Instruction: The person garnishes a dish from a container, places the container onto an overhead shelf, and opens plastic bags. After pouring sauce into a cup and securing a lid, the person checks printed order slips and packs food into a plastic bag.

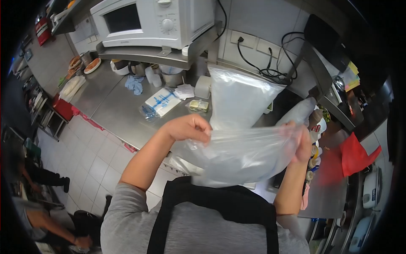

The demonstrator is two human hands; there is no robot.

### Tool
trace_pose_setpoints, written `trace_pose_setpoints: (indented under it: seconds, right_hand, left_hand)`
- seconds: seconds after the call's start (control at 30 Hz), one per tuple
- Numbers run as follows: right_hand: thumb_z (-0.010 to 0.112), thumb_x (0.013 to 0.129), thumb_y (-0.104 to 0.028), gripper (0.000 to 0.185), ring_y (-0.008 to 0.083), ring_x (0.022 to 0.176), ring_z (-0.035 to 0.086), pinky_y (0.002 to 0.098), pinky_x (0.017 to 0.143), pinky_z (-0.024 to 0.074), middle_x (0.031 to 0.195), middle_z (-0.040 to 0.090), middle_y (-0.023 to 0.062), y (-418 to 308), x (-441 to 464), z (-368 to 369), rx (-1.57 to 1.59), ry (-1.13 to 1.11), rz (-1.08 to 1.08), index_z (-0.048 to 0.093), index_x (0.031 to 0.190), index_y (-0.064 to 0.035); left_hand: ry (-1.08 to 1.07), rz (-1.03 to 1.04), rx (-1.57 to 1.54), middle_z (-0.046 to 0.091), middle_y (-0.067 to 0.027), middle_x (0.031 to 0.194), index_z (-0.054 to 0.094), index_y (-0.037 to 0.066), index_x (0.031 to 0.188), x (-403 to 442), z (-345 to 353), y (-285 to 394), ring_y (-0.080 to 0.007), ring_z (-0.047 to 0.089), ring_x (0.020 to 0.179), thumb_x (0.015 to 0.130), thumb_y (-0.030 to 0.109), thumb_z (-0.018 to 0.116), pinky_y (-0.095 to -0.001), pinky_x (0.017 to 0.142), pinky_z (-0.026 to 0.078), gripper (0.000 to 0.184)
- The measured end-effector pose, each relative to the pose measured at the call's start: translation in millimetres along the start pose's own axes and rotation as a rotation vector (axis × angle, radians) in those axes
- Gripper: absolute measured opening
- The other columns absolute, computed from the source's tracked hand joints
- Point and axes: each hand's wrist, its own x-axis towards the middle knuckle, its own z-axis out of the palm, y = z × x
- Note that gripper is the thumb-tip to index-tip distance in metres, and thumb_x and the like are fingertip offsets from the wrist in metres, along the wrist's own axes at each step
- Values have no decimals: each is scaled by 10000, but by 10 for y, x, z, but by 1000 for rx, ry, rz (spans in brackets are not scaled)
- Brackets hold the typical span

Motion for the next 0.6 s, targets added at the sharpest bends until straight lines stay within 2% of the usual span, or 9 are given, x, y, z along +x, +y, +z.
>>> trace_pose_setpoints:
  seconds: [0.07, 0.13, 0.2, 0.27, 0.33, 0.37, 0.4, 0.47, 0.6]
  right_hand:
    - [490, 916, -205, 183, 116, 758, 514, 262, 684, 421, 850, 556, 1, 11, 221, -305, -28, 379, 58, 598, 886, -60]
    - [525, 910, -224, 181, 67, 686, 495, 207, 637, 406, 798, 557, -20, 3, 627, -383, -327, 605, 148, 578, 864, -57]
    - [555, 897, -220, 170, 30, 658, 479, 175, 603, 390, 758, 558, -30, 243, 959, -766, -469, 657, 69, 581, 862, -56]
    - [562, 895, -199, 159, 45, 710, 502, 189, 640, 412, 793, 583, -24, 647, 981, -1704, -791, 525, 172, 601, 906, -46]
    - [568, 891, -207, 188, 71, 710, 516, 210, 652, 448, 808, 595, -9, 1008, 699, -1926, -768, 431, 169, 584, 984, -44]
    - [551, 898, -233, 211, 86, 679, 522, 222, 644, 464, 781, 591, -7, 1210, 813, -1465, -557, 928, 252, 565, 1001, -49]
    - [555, 892, -230, 216, 92, 689, 521, 227, 650, 463, 793, 587, -2, 1449, 720, -1370, -433, 1038, 319, 557, 1010, -49]
    - [564, 882, -224, 231, 102, 709, 518, 236, 664, 460, 815, 579, 10, 2012, 175, -1464, -311, 1035, 539, 542, 1028, -47]
    - [581, 860, -212, 274, 124, 750, 513, 255, 691, 454, 861, 561, 32, 2225, -75, -1593, -303, 992, 756, 511, 1065, -44]
  left_hand:
    - [262, 100, -105, 577, 10, 749, 557, 89, 775, 211, -183, 36, -58, 533, 657, 861, 145, 573, -225, 614, 440, 104]
    - [472, 245, -379, 568, 7, 794, 512, 103, 774, 557, -489, 120, -65, 505, 654, 885, 182, 555, -231, 574, 439, 143]
    - [562, 287, -550, 582, -19, 807, 519, 99, 830, 820, -899, 50, -99, 553, 682, 913, 257, 523, -263, 583, 473, 179]
    - [940, 43, -482, 610, -49, 875, 563, 88, 966, 1012, -866, -43, -157, 601, 764, 916, 251, 506, -309, 665, 513, 180]
    - [957, -40, -581, 617, -61, 940, 558, 81, 1068, 1095, -725, -278, -182, 609, 815, 913, 245, 502, -328, 722, 518, 233]
    - [964, -83, -627, 620, -67, 973, 555, 77, 1120, 1101, -663, -459, -194, 613, 840, 911, 243, 500, -338, 751, 521, 272]
    - [898, -170, -707, 615, -74, 1017, 545, 67, 1146, 1046, -714, -868, -201, 610, 877, 906, 222, 501, -338, 772, 517, 289]
    - [929, -360, -597, 606, -100, 1084, 529, 20, 1170, 915, -558, -1594, -211, 612, 919, 897, 163, 496, -331, 793, 513, 309]
    - [1009, -346, -549, 605, -114, 1081, 511, -4, 1171, 828, -610, -2404, -220, 616, 915, 874, 118, 509, -333, 780, 516, 320]
